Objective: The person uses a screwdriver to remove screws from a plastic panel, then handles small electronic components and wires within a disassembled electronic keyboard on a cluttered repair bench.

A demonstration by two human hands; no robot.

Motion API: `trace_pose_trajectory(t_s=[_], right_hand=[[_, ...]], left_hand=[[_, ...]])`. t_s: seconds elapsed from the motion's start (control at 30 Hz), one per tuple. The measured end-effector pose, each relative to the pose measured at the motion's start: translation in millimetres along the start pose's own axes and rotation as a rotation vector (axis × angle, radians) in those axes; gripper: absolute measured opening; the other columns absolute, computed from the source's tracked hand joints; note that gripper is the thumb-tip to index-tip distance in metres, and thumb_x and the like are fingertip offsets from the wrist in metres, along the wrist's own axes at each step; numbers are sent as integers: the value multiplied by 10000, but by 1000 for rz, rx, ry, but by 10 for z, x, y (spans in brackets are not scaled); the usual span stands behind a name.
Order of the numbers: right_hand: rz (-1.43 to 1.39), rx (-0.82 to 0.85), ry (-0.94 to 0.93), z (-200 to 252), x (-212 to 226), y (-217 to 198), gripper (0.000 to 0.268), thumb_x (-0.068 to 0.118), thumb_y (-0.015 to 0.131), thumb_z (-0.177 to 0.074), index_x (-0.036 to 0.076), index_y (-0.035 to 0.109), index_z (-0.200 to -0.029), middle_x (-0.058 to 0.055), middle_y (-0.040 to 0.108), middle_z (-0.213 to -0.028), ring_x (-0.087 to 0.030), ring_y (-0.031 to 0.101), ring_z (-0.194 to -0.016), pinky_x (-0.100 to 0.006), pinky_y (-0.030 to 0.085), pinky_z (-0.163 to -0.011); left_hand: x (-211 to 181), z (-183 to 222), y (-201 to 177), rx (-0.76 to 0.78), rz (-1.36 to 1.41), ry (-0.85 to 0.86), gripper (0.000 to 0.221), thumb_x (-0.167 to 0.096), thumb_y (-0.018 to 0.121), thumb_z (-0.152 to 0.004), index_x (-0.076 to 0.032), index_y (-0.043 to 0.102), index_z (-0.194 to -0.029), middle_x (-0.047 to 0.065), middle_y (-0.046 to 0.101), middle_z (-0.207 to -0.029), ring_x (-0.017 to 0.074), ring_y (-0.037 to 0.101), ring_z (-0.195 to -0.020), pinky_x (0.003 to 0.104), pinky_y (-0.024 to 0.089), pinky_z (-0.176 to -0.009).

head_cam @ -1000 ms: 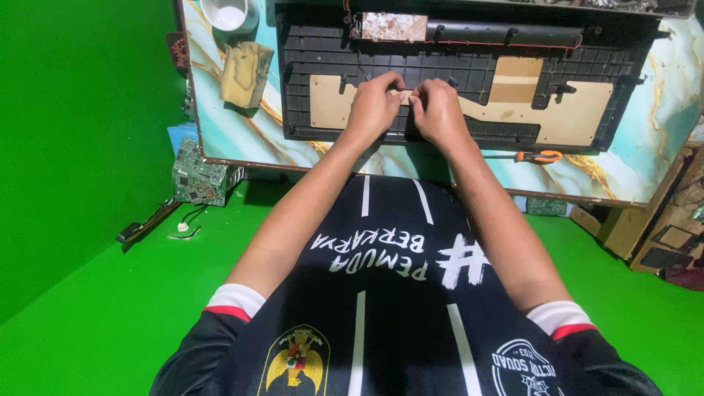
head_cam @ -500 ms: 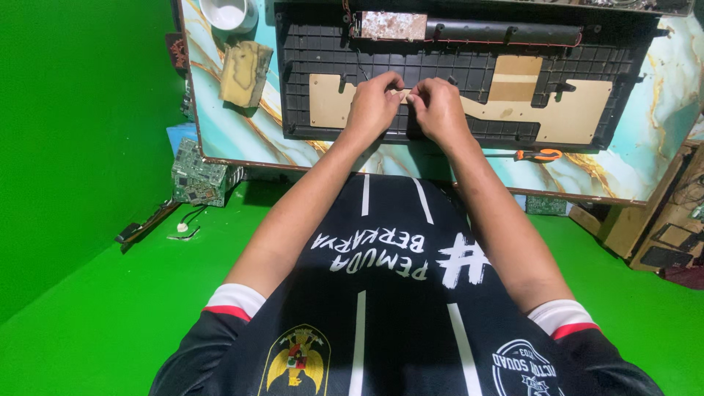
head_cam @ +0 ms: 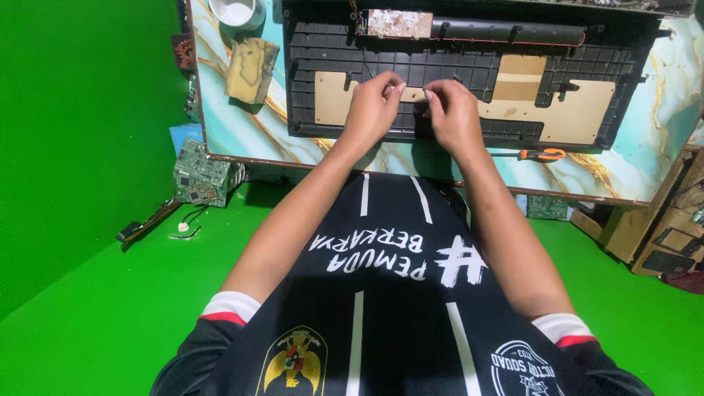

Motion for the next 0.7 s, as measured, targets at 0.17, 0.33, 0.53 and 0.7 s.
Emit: trace_pose_trajectory(t_s=[0.17,0.33,0.53,0.7], right_hand=[[-5,-8,86,282,416,-171,169,111,734,-1021,-36,697,-947,-145,644,-791,-219,615,-677,-330,476,-637],[-162,-89,-3,684,1043,-340,101,70,678,-1007,-26,690,-1036,-94,699,-891,-157,660,-760,-285,523,-697],[-193,-175,23,1074,1357,-392,87,49,658,-997,-23,690,-1031,-94,713,-913,-151,694,-799,-271,539,-702],[-202,-241,76,1297,1270,-456,71,55,689,-991,-16,693,-991,-94,717,-896,-156,701,-786,-280,547,-699]], left_hand=[[-398,260,-260,105,44,59,228,-197,675,-1020,11,695,-929,78,647,-676,132,592,-600,305,474,-575],[-767,632,-554,196,203,86,167,-142,676,-995,23,700,-1000,70,702,-765,107,640,-650,287,513,-599],[-1055,970,-674,304,194,213,128,-101,661,-1002,9,696,-1056,82,740,-890,131,727,-808,274,569,-743],[-1182,1107,-450,420,74,282,104,-99,706,-965,-12,739,-1013,97,759,-877,168,725,-762,295,563,-707]])
Point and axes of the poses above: each hand's wrist, its own z-axis away from the middle knuckle, its own y-axis out of the palm, x = y × z, the point moved 9 cm from there along -z, towards the middle knuckle
